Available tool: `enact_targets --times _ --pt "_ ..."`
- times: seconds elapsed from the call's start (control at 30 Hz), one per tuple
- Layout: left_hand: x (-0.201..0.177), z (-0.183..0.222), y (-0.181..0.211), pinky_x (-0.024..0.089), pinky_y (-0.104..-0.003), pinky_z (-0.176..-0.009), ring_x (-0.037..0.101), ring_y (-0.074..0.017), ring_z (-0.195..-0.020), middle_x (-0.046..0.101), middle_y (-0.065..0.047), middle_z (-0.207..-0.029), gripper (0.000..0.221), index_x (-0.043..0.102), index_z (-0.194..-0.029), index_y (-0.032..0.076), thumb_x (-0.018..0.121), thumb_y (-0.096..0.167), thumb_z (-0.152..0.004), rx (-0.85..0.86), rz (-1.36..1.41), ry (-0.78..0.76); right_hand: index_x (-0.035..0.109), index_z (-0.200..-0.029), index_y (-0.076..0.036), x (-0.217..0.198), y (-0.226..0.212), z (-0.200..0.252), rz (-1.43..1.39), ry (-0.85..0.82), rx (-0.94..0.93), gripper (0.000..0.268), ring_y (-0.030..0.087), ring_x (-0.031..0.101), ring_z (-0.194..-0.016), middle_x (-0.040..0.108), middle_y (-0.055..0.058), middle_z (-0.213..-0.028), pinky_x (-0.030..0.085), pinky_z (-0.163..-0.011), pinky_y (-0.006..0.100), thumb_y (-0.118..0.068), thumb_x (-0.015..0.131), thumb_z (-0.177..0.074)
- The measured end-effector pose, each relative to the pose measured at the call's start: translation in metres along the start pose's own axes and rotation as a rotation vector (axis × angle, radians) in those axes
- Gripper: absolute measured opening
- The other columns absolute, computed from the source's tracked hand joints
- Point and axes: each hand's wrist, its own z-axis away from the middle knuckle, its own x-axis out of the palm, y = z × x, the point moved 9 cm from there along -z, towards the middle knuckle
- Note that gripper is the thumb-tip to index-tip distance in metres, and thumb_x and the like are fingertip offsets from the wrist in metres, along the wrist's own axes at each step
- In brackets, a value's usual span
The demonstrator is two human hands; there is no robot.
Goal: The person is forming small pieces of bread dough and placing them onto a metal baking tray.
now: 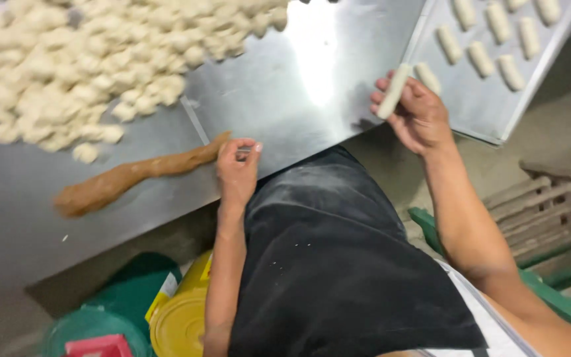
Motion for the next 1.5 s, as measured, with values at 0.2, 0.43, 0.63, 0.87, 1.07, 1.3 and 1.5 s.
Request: enact_targets --times 0.2,0.43,0.63,0.87,1.07,1.3,1.5 --pt "0.059 -0.008 0.014 0.056 -0.029 -0.071 0.070 -0.0160 -0.077 0.068 -0.006 -0.094 0.017 0.070 -0.101 0.005 0.078 0.018 -0.092 -0.114 -0.010 -0.061 0.057 -0.138 0.001 -0.105 -0.052 0.036 -0.026 0.107 -0.175 0.038 0.032 0.071 -0.114 0.068 0.018 -0.126 0.059 -0.105 0.048 -0.011 0.066 -0.103" --pt "0.097 -0.015 0.034 0.056 -0.028 -0.073 0.069 -0.0141 -0.080 0.066 -0.009 -0.100 0.016 0.072 -0.099 0.004 0.079 0.016 -0.093 0.015 -0.072 -0.048 0.069 -0.123 -0.001 -0.166 -0.093 0.036 1.432 0.546 -0.617 0.024 0.031 0.070 -0.099 0.073 0.017 -0.110 0.055 -0.089 0.041 -0.003 0.072 -0.100" --pt "0.075 -0.001 0.034 0.054 -0.027 -0.068 0.066 -0.0134 -0.073 0.066 -0.008 -0.100 0.017 0.072 -0.099 0.004 0.079 0.017 -0.091 -0.102 -0.048 0.078 0.072 -0.110 -0.006 -0.118 -0.111 0.015 1.777 0.415 -0.964 0.023 0.037 0.058 -0.098 0.065 0.021 -0.100 0.048 -0.086 0.047 -0.012 0.082 -0.090" --pt "0.047 0.037 0.012 0.057 -0.027 -0.067 0.070 -0.0123 -0.077 0.066 -0.006 -0.101 0.017 0.071 -0.100 0.004 0.077 0.018 -0.092 -0.210 0.055 0.226 0.070 -0.119 0.001 -0.071 -0.122 -0.164 1.513 0.094 -1.000 0.018 0.036 0.064 -0.106 0.069 0.018 -0.111 0.051 -0.093 0.048 -0.003 0.070 -0.101" --pt "0.020 0.078 -0.014 0.059 -0.027 -0.066 0.068 -0.0107 -0.077 0.072 -0.003 -0.093 0.017 0.070 -0.104 0.006 0.075 0.018 -0.093 -0.334 0.193 0.441 0.064 -0.115 0.001 -0.070 -0.127 -0.303 1.663 0.107 -1.224 0.037 0.042 0.062 -0.093 0.064 0.022 -0.104 0.050 -0.080 0.051 -0.011 0.077 -0.082" --pt "0.045 0.047 -0.056 0.060 -0.029 -0.064 0.066 -0.0118 -0.074 0.068 -0.005 -0.085 0.016 0.071 -0.105 0.001 0.071 0.015 -0.100 -0.301 0.470 0.300 0.058 -0.119 -0.002 0.010 -0.050 -0.213 1.210 -0.180 -0.771 0.023 0.024 0.064 -0.097 0.065 0.010 -0.107 0.052 -0.087 0.036 -0.010 0.070 -0.101" --pt "0.072 0.012 -0.043 0.065 -0.033 -0.071 0.076 -0.0212 -0.081 0.070 -0.009 -0.107 0.036 0.058 -0.130 0.003 0.063 0.020 -0.099 -0.443 0.937 -0.041 0.066 -0.128 -0.004 0.165 0.079 -0.049 0.866 -0.685 -0.220 0.025 0.012 0.067 -0.099 0.070 0.006 -0.116 0.056 -0.083 0.030 -0.010 0.067 -0.104"
